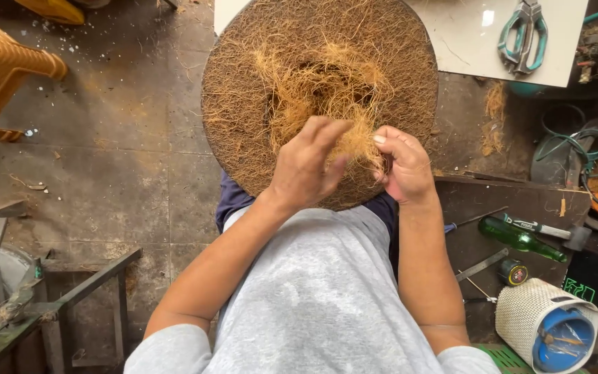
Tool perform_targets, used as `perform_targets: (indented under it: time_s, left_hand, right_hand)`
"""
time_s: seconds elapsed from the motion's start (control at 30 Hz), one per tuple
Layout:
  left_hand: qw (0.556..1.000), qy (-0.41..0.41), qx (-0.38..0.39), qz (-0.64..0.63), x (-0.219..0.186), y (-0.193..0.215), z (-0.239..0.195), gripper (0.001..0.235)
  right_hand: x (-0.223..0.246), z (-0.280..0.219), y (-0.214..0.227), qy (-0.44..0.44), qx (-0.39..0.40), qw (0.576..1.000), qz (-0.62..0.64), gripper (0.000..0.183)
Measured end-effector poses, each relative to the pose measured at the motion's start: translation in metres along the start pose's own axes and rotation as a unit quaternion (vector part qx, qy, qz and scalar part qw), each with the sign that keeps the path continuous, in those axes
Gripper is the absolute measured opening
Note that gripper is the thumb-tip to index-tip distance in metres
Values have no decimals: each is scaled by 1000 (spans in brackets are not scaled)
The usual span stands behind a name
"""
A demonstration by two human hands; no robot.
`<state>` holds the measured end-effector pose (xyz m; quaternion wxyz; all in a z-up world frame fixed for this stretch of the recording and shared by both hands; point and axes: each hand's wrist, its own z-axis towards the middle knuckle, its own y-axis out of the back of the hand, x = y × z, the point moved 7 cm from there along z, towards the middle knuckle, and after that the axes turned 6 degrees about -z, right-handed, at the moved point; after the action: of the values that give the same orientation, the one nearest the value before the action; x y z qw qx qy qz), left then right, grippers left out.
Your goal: The person pulls and separates coconut fiber from a circular coconut husk base, repeatedly gathering strands and placing them on a nearby white surface. The person uses shears to cut a few strands and continues to pull and arrange the fiber by hand.
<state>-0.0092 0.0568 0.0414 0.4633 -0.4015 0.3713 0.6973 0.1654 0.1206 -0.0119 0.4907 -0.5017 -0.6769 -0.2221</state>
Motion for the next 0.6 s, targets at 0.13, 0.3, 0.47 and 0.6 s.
perform_targets:
  time_s: [0.13,0.3,0.47,0.6]
  left_hand:
    - [990,-56,68,108,-7,-14,13,25]
    - [996,-11,82,23,4,-17,24,3]
    - [990,17,136,33,1,-19,35,11]
    - [989,17,146,-33,4,-20,45,9]
  right_hand:
    - [7,2,-12,15,32,999,14,14]
    - [44,-10,2,103,-97,981,-136,11]
    - [128,-29,-53,334,22,859,-388,13]
    - [104,-2,-17,308,-46,886,-343,6]
